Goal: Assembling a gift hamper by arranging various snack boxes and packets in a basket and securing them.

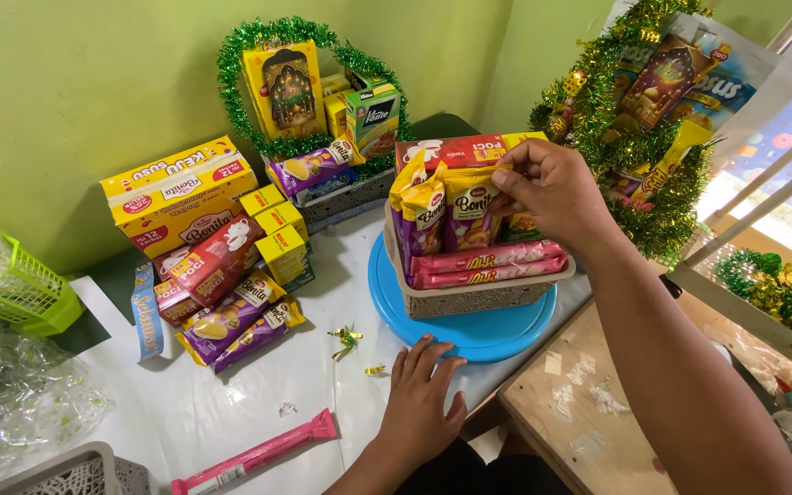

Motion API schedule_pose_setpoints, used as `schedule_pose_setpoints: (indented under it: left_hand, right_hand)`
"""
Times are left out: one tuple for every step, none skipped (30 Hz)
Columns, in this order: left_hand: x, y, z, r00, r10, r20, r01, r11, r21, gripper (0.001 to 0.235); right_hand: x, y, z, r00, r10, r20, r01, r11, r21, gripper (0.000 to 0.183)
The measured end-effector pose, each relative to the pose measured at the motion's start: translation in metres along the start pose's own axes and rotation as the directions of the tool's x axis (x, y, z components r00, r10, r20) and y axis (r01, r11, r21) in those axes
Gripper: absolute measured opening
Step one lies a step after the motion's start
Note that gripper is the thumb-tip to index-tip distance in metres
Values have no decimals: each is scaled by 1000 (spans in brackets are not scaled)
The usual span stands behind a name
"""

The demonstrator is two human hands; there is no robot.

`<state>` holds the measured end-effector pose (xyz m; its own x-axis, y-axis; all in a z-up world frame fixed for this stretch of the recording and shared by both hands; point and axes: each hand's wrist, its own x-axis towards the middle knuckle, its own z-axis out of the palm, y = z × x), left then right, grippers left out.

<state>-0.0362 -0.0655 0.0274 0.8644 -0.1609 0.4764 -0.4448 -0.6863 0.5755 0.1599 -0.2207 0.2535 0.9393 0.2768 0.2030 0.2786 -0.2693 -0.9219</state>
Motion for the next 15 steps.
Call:
schedule_pose_setpoints:
  left_hand:
    - [1, 0, -1, 1000, 1, 0, -1, 1000, 0, 41]
    - [1, 0, -1, 1000, 3, 1, -3, 1000, -1, 41]
    - [1, 0, -2, 1000, 6, 2, -6, 1000, -2, 41]
    - [0, 0, -2, 1000, 5, 3, -5, 1000, -2, 41]
    - [0, 0, -2, 1000, 13, -6, -13, 1000, 2, 43]
    - [1, 0, -3, 1000, 24, -15, -24, 1000, 6, 44]
    - [1, 0, -2, 1000, 26, -15, -26, 1000, 6, 44]
    - [1, 0, -2, 1000, 21, -17, -21, 1000, 8, 44]
    - [0, 1, -1, 1000, 16, -19, -16, 1000, 10, 44]
    - [0, 1, -1, 1000, 16, -19, -16, 1000, 10, 44]
    - [0, 1, 0, 999, 20, -28, -19, 999, 28, 46]
    - [-1, 1, 0, 999, 24, -36, -22, 999, 46, 48]
    - [-3, 0, -1, 999, 23, -34, -22, 999, 46, 48]
    - [-2, -2, -1, 998, 36, -45, -32, 996, 83, 49]
    - [-2, -3, -2, 997, 49, -55, -42, 992, 121, 51]
  right_hand:
    - [-2, -4, 0, 1000, 0, -1, 0, 1000, 0, 3]
    - [-4, -8, 1, 1000, 16, -15, -16, 1000, 0, 3]
    - [-7, -11, 2, 999, 32, -29, -32, 999, 0, 3]
    - [-3, -6, 1, 999, 33, -28, -33, 999, 0, 3]
    - [0, -1, -1, 1000, 0, -20, -1, 1000, -29, 4]
    - [3, 4, -4, 999, -33, -13, 33, 998, -58, 6]
    - [0, -3, -4, 999, -34, -14, 33, 998, -58, 6]
    - [-3, -10, -3, 1000, -21, -21, 19, 997, -70, 10]
    - [-7, -16, -3, 1000, -7, -27, 5, 997, -83, 14]
    - [-10, -19, -3, 1000, -6, -28, 4, 997, -83, 14]
    - [-13, -22, -3, 998, -49, -37, 45, 995, -86, 18]
    - [-17, -25, -4, 995, -90, -46, 86, 992, -90, 23]
    - [-22, -19, -6, 995, -88, -48, 84, 993, -89, 23]
    - [-26, -14, -10, 950, -274, -150, 245, 952, -185, 18]
    - [-30, -9, -13, 860, -455, -229, 384, 875, -296, 13]
